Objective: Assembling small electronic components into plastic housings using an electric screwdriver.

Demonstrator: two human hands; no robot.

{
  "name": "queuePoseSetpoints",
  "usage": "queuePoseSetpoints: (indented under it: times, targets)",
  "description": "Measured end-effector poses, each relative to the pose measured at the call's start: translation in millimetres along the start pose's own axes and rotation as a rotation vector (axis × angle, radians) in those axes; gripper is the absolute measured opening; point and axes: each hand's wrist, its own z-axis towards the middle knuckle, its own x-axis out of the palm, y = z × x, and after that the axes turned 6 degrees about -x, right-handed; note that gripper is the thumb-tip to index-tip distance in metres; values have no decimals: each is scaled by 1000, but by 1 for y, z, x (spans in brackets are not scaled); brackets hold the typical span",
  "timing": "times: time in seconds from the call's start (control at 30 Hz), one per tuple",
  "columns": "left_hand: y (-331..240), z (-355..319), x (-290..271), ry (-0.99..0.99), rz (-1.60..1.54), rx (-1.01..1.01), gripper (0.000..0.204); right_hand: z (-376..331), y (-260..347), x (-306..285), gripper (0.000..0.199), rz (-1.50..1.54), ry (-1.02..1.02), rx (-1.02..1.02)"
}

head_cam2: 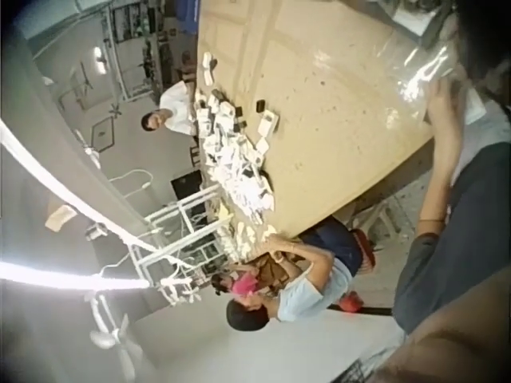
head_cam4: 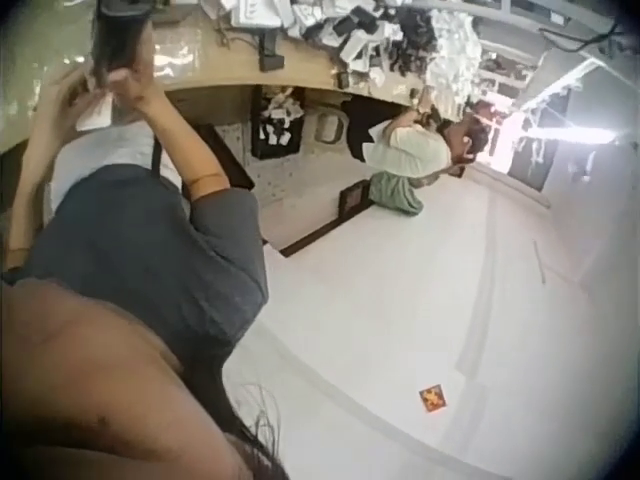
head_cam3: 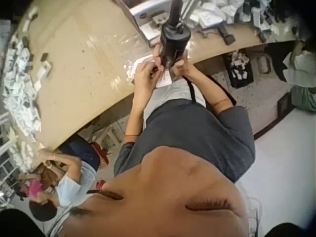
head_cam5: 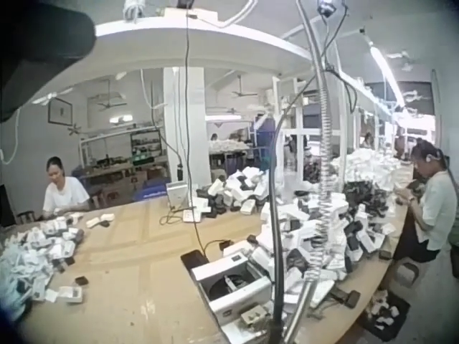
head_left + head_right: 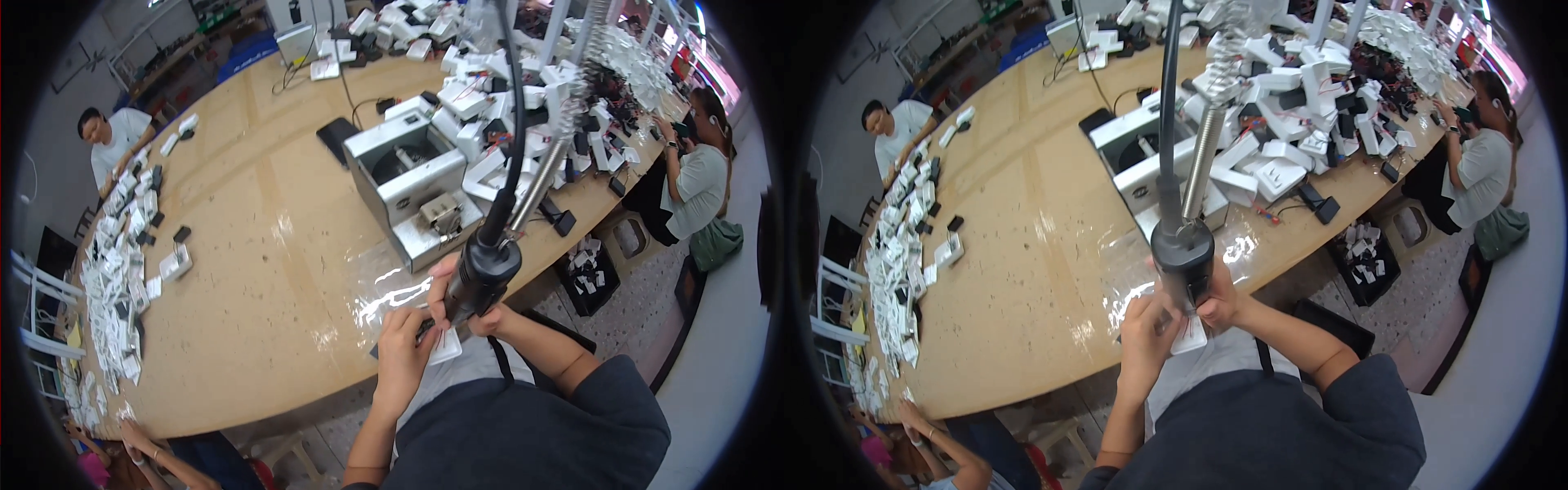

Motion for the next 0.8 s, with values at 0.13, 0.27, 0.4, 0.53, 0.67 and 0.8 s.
queuePoseSetpoints:
  times: [0.13,0.27,0.4,0.53,0.67,0.8]
  targets:
    - [12,-11,-33,89,10,-77,22,8,24,4,94,139,-271,-48]
    - [73,-19,-148,-120,251,-233,22,9,55,-49,82,62,-358,-139]
    - [105,9,-236,-427,805,-152,25,6,61,-97,74,-317,-512,-92]
    - [3,92,-186,-451,656,107,19,-4,53,-123,71,-333,-584,-124]
    - [-89,201,-67,-40,211,385,17,-16,55,-133,70,-380,-635,-155]
    - [-96,311,33,65,623,390,26,-4,52,-118,70,-371,-582,-184]
